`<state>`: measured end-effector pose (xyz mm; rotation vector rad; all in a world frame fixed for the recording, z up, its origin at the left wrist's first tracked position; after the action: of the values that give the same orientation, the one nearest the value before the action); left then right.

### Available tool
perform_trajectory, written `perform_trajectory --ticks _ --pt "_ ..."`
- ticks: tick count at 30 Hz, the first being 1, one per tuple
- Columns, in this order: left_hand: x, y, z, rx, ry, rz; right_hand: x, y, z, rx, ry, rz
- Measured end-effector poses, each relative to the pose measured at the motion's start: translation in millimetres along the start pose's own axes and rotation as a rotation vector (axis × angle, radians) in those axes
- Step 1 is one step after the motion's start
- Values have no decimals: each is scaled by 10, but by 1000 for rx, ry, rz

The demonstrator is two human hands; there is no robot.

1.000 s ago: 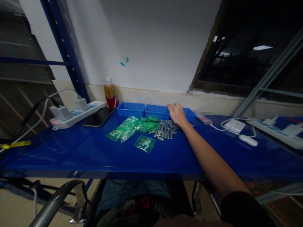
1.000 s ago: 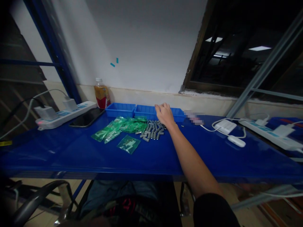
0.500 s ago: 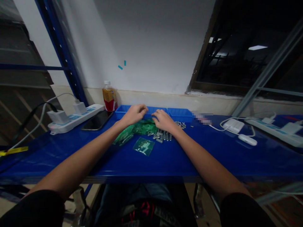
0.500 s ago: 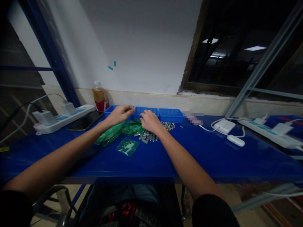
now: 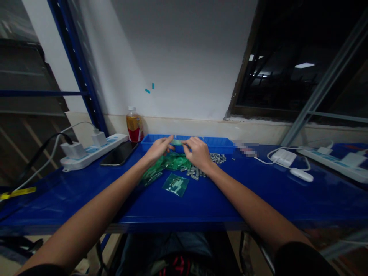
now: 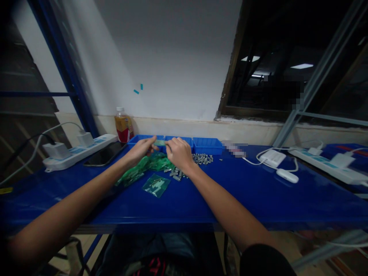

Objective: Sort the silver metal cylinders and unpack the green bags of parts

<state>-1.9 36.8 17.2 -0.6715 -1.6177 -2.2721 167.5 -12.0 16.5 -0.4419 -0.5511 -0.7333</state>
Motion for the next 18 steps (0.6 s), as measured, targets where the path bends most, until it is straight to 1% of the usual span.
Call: perform_trajectory --ticks 1,2,3,4,5,7,8,9,11,12,13,14,15,16,18 --pt "-9 -9 11 16 -11 -95 -5 -17 -1 17 -13 11" --pt "-14 -16 16 7 9 -164 -12 -31 3 21 -26 29" --pt "-12 -20 13 -23 60 -197 -18 -43 12 3 -30 59" --pt "-4 -17 0 -76 134 -185 -24 -53 28 -40 -17 105" --pt "10 -5 -23 -149 215 -127 -30 -62 47 -107 1 178" --pt "36 45 -90 -353 337 95 -49 -74 88 -292 26 409" --pt "40 80 -128 -472 358 222 -63 -75 104 -399 29 550" --pt "35 115 -165 -585 350 335 -78 -70 115 -504 32 686" --pt "4 169 -224 -755 286 473 -101 -38 119 -681 67 876" --pt "-19 185 -243 -805 251 505 -103 -9 114 -732 110 906" --pt "-45 194 -256 -832 217 526 -98 25 107 -742 156 891" --pt "-70 194 -262 -837 186 542 -85 59 98 -711 194 838" --pt "-93 189 -263 -818 156 551 -67 90 89 -648 217 761" --pt "-111 178 -259 -771 126 547 -48 113 79 -567 222 677" --pt "-121 148 -238 -601 95 470 -15 130 54 -398 199 543"
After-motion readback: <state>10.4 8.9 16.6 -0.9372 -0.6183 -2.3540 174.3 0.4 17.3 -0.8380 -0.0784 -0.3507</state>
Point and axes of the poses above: each hand's wrist, its own z-axis towards the middle knuckle, its own x-axis out of the back of the hand, y = z × x, the point moved 1 cm from there along z, towards the middle knuckle, and after that the axes turned 14 degrees about z, right-handed, at the moved point
